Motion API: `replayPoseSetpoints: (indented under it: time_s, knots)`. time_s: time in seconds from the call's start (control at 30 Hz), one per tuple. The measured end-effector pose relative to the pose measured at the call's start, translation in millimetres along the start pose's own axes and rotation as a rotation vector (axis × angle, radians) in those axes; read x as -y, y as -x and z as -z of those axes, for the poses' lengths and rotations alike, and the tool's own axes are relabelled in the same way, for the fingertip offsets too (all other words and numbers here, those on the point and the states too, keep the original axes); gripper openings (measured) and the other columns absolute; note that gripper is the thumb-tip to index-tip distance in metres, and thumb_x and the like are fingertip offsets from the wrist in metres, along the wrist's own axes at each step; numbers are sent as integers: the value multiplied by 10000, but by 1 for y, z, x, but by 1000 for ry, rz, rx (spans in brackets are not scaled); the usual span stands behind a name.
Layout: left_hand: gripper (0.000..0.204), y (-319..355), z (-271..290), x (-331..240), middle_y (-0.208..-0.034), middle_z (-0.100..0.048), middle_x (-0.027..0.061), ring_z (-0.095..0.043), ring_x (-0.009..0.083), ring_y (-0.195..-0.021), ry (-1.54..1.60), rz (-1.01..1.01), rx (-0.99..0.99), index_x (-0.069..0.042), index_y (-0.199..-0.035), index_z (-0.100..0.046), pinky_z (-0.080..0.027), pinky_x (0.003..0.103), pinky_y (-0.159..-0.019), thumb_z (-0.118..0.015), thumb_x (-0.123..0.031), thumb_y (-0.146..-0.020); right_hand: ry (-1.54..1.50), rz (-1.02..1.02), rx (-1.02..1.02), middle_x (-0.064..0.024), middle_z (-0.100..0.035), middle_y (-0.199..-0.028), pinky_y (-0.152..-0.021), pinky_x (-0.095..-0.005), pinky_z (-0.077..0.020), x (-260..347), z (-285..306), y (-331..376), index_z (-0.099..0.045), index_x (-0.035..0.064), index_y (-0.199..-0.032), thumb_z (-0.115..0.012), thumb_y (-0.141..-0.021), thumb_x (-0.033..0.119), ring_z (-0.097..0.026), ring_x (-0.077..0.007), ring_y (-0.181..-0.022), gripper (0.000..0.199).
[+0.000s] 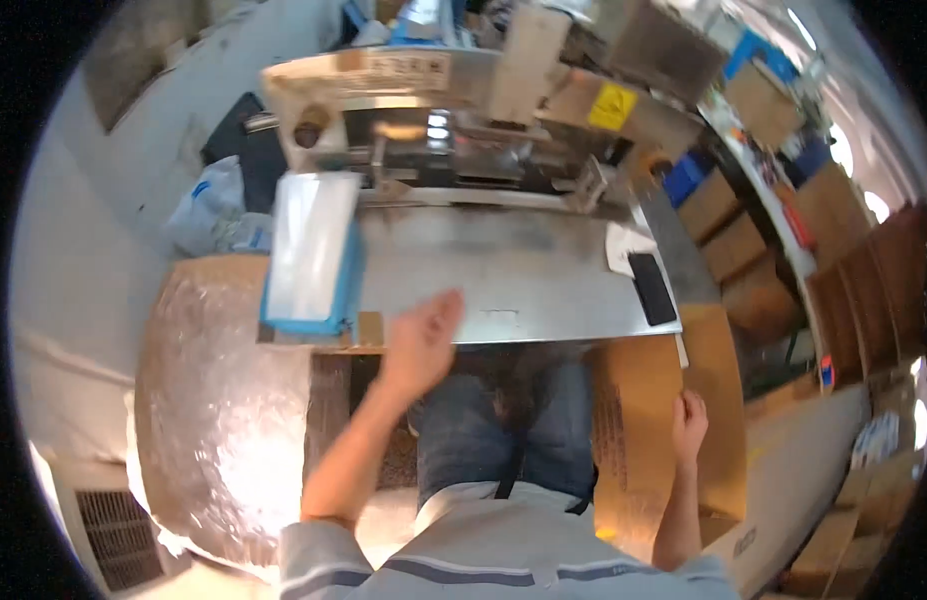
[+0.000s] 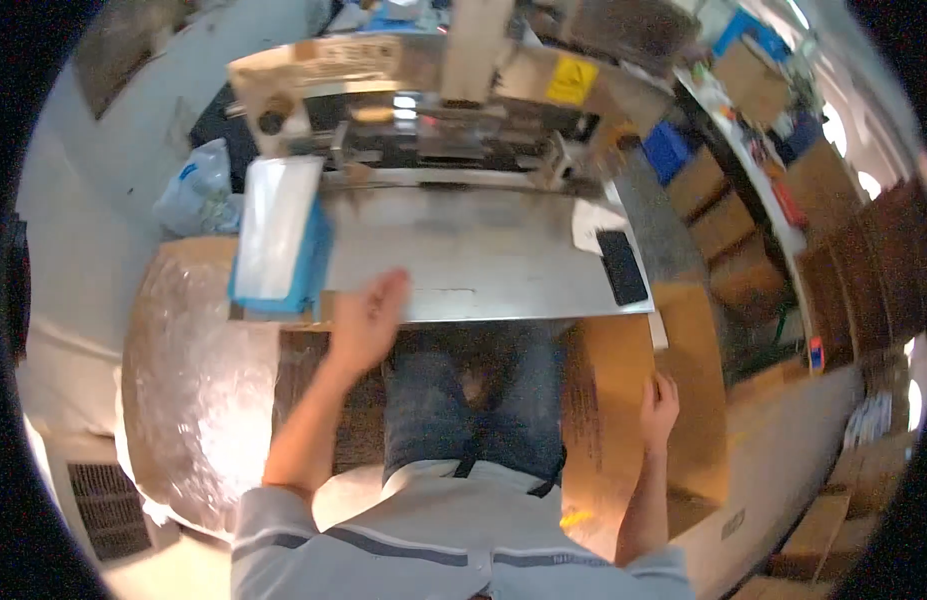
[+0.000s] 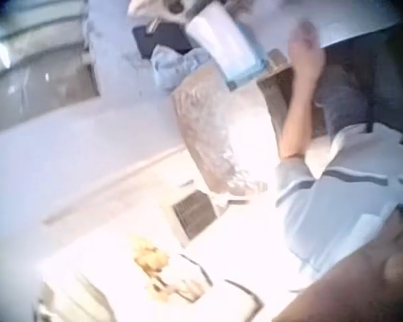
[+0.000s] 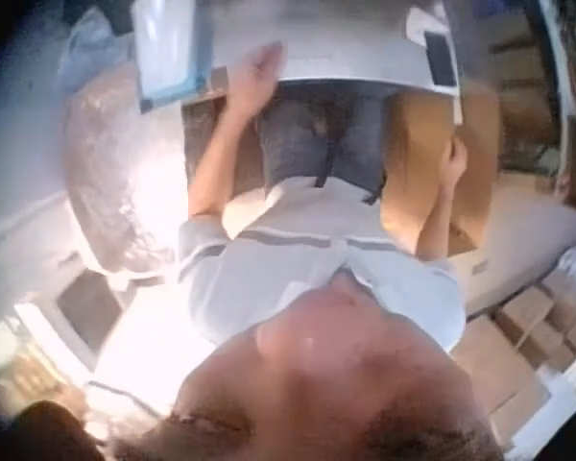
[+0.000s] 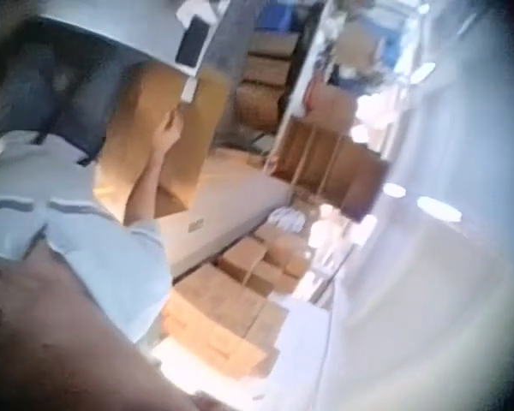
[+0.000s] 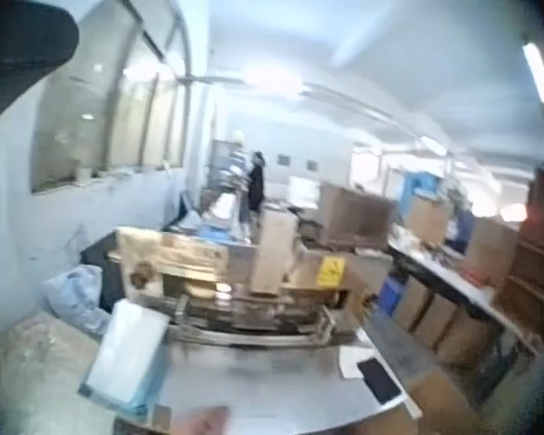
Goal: Packing products into boxes and sealing them with tape.
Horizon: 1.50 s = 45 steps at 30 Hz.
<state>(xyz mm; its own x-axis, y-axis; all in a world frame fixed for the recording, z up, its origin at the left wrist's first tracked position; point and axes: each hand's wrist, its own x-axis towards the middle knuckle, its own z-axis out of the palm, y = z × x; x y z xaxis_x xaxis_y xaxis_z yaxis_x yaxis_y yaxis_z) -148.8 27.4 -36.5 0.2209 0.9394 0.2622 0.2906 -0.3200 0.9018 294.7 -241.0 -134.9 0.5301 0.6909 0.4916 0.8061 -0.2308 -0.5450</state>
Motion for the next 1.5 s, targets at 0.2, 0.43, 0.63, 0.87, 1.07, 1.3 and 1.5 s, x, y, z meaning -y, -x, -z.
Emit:
replayPoseSetpoints:
  time_s: [0.2,0.43,0.63,0.87,1.07,1.3,1.5]
  knots:
    - [677,-85,189,92,-1109,-626,271,-604,434,-1014,-811,-171,-669,38,-1248,-527,-489,463,-886,-791,-367,-774,-262,-194,142,-113,-679,-943,-741,-279,-498,28,7,41,-663,-47,-1079,-643,-926,127,-609,-130,-823,232]
    - [336,-109,192,101,-787,-632,168,-625,333,-743,-490,78,-483,-15,-889,-584,-488,418,-680,-793,-243,-759,-251,-158,148,-23,-663,-816,-662,-229,-480,27,-30,34,-682,-60,-992,-659,-914,96,-581,-70,-742,176]
    - [155,-102,201,108,-805,-673,187,-651,386,-743,-603,-109,-578,-36,-891,-674,-507,440,-658,-647,-189,-896,-329,-139,350,-124,-695,-913,-715,-268,-517,114,-59,-35,-672,-60,-1036,-662,-897,74,-644,-144,-796,193]
    - [197,-78,167,26,-936,-697,197,-671,390,-841,-596,-233,-538,-65,-1051,-706,-534,432,-722,-596,-187,-942,-543,84,481,-151,-678,-1081,-833,-306,-528,220,-106,-104,-645,-12,-1152,-712,-853,79,-665,-217,-951,319]
    - [174,-10,79,-65,-912,-722,167,-718,274,-825,-232,-120,-69,19,-1062,-679,-539,320,-736,-589,-11,-916,-688,454,295,-131,-586,-1319,-1013,-351,-436,335,-108,-137,-548,53,-1327,-797,-770,114,-533,-252,-1234,613]
    - [139,49,-4,-78,-801,-711,72,-677,116,-724,143,71,99,57,-999,-678,-532,250,-665,-613,-55,-949,-735,269,991,-117,-670,-1130,-779,-309,-521,281,-90,-129,-704,40,-971,-772,-798,90,-670,-218,-943,192]
    - [270,63,-52,-77,-592,-577,-18,-478,33,-537,208,397,73,3,-728,-630,-376,218,-480,-679,-162,-936,-727,518,215,-100,-689,-993,-678,-350,-530,251,-84,-112,-687,10,-831,-774,-744,25,-661,-259,-801,124]
